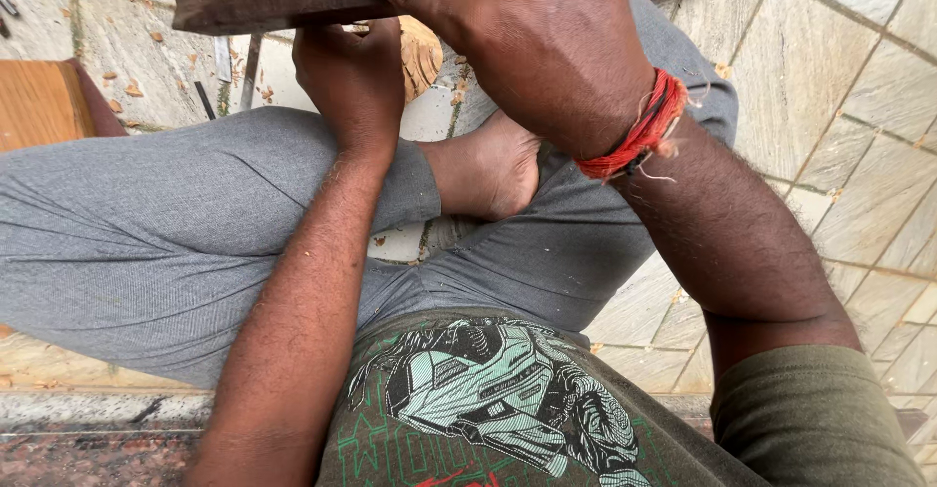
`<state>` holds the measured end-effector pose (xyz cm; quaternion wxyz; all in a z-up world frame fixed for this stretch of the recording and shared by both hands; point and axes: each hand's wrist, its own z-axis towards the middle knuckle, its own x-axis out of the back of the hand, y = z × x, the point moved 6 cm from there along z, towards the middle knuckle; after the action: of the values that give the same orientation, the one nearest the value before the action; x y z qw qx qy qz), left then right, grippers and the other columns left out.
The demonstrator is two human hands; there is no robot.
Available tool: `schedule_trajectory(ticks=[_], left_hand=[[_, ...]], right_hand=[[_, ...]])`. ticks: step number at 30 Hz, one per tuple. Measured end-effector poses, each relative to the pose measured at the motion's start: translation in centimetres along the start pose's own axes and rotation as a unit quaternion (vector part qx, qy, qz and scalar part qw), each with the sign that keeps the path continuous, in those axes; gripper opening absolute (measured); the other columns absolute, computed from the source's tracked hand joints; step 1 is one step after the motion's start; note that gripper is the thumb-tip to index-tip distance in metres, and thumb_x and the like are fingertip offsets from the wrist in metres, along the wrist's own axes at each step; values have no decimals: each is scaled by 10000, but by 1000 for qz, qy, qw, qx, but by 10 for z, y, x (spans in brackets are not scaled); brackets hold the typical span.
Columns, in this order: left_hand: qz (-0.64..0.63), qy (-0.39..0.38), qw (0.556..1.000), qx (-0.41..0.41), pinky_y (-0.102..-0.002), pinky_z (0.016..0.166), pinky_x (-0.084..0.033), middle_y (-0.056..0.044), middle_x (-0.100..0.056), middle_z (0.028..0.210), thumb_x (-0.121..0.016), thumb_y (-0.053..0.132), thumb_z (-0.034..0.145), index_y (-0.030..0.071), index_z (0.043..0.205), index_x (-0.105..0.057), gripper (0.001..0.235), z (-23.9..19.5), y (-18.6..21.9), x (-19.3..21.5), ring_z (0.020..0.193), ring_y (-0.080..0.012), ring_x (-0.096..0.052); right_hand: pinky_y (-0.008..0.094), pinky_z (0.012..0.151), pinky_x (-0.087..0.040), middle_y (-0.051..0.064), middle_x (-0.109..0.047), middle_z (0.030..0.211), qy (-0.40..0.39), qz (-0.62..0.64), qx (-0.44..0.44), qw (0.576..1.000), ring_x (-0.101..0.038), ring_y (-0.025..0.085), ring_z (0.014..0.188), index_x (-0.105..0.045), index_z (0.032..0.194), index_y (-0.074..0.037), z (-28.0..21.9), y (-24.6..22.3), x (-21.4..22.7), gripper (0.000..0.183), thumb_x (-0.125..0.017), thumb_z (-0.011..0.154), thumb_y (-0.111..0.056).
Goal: The person sits on the floor and carves a wooden piece using a chisel and a wooden mallet. They repeatedly strike the chisel to shape the wood, occasionally adjusting the piece and selecting different tools from the floor.
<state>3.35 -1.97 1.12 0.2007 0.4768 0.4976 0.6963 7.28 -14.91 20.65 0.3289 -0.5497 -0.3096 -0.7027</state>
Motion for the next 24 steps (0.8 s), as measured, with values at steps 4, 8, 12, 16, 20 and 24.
schedule_trajectory(ticks=[4, 8, 12, 16, 20, 24], left_hand=[[32, -15, 999, 32, -438, 901, -615, -146, -767, 934, -674, 185, 918, -28, 1017, -673, 235, -4, -6, -1, 906, -292, -776], [15, 9, 999, 31, -416, 895, -620, -152, -777, 980, -692, 238, 938, -31, 1075, -675, 302, -5, -3, -4, 943, -297, -784], [40, 24, 998, 44, -427, 891, -605, -149, -772, 980, -709, 249, 941, -23, 1067, -675, 303, -11, -7, -6, 929, -303, -778], [-22, 23, 997, 75, -396, 782, -655, -139, -753, 947, -686, 201, 947, -15, 1119, -601, 289, 4, -13, 4, 873, -267, -787], [-149, -54, 984, 86, -357, 735, -693, -167, -640, 1047, -589, 77, 972, -25, 1230, -451, 310, 24, -29, 17, 895, -242, -773], [-114, -179, 977, 34, -329, 813, -687, -195, -645, 1188, -510, -5, 1027, -25, 1412, -310, 434, 35, -23, 9, 929, -214, -822]], right_hand=[[344, 716, -516, -22, -695, 1095, 6, 40, -3, 999, -679, 171, 974, -649, 1444, -231, -3, 1, 3, 399, -624, 1056, -139], [347, 762, -531, -30, -695, 1159, 14, 50, 9, 999, -682, 173, 1031, -644, 1414, -224, -5, 2, 5, 384, -656, 1032, -198], [341, 732, -521, -29, -700, 1143, 22, 49, 10, 999, -683, 171, 1008, -668, 1400, -208, -7, 0, 1, 365, -675, 1035, -187], [337, 734, -543, -7, -717, 1102, 56, 94, -20, 994, -699, 182, 969, -703, 1334, -154, -13, 10, 5, 367, -761, 973, -128], [337, 736, -570, 55, -726, 1028, 67, 241, -110, 962, -724, 198, 902, -717, 1194, -82, -32, 25, -3, 321, -903, 935, -116], [335, 843, -605, 100, -729, 1036, 86, 379, -168, 906, -742, 217, 978, -688, 1189, -6, -40, 36, -15, 295, -892, 975, -17]])
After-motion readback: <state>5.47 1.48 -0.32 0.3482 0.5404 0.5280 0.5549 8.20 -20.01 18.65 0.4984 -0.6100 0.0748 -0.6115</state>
